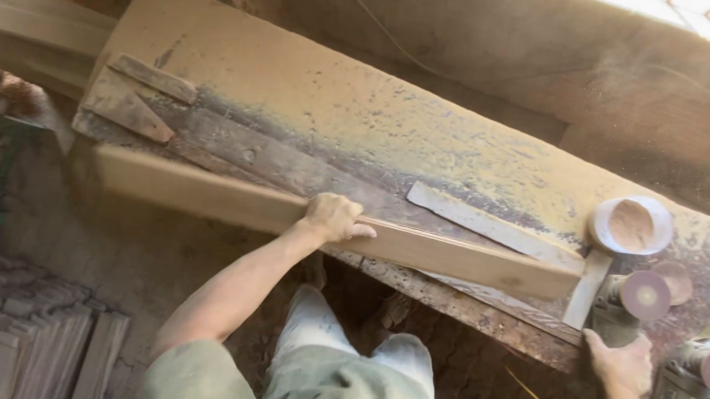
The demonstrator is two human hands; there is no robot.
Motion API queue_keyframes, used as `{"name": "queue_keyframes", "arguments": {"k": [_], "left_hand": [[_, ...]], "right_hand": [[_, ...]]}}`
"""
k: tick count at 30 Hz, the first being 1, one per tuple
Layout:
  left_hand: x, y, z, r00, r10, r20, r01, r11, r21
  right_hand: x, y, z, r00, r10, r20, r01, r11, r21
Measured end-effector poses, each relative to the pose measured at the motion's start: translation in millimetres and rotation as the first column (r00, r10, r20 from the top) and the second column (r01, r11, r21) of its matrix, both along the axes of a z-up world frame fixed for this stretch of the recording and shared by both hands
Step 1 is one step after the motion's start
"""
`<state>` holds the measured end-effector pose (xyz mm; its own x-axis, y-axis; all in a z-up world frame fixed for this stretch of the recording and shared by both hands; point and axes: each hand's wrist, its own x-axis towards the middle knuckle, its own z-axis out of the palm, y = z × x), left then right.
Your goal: Applying wood filler/glue to holes in a wood plank and sanding it smooth using a handheld orbital sander.
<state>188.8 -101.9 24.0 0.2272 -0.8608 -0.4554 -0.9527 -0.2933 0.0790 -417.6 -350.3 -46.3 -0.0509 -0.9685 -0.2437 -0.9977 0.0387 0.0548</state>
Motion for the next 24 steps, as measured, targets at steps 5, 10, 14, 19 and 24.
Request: {"name": "queue_keyframes", "arguments": {"k": [5,10,14,19,24], "left_hand": [[41.1,130.2,35.8,0.916,0.396,-0.064,-0.395,0.918,0.022],[111.9,261.2,6.5,0.722,0.687,-0.082,-0.682,0.727,0.083],[188.8,317.7,-3.5,0.44,0.889,-0.129,-0.897,0.442,-0.012],[328.7,329.8,-44.1,0.43,0.898,0.095,-0.87,0.44,-0.222],[422.0,260.8,-3.7,0.443,0.896,0.017,-0.833,0.419,-0.361]], "right_hand": [[-15.3,-11.3,-28.9,0.998,0.02,0.063,-0.016,0.998,-0.056],[-17.5,8.5,-37.8,0.986,0.159,0.053,-0.133,0.933,-0.333],[-10.3,21.1,-54.7,0.971,0.233,0.046,-0.203,0.915,-0.348],[-3.6,108.8,-48.0,0.979,0.201,0.013,-0.182,0.91,-0.372],[-9.3,199.5,-91.2,-0.048,-0.715,0.697,0.233,0.67,0.705]]}}
